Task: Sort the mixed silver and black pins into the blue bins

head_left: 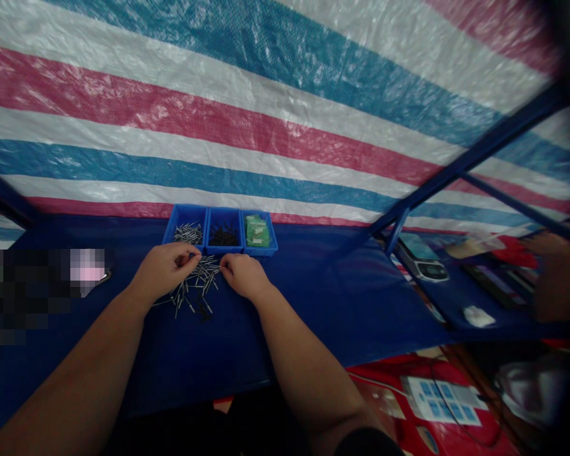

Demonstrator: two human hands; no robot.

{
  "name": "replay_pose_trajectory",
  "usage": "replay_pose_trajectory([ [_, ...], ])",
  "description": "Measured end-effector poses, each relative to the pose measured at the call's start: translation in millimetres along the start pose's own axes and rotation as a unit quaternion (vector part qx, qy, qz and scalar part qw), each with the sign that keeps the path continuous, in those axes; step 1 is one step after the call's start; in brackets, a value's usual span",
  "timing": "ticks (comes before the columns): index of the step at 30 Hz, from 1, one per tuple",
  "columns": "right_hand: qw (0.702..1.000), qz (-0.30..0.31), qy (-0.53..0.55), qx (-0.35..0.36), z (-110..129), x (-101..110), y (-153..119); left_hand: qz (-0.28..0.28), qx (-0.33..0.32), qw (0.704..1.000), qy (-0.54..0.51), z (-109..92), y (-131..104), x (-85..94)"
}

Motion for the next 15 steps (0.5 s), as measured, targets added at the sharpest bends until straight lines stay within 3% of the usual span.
replay_pose_trajectory([
  [8,0.995,-0.039,0.049,0.083,14,11,-7,0.068,-0.053,0.996,0.004,-11,3,-20.7],
  [15,0.989,-0.052,0.098,0.096,14,9,-7,0.015,-0.067,0.998,0.002,-20,1,-7.1],
])
Point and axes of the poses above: each hand's wrist, its own y-axis towards the middle knuckle, its own x-axis out of the back of the hand, z = x × y, the point moved 8 cm from there along y, towards the middle knuckle, and after that the axes turned 10 degrees about z, right-handed, at the moved point
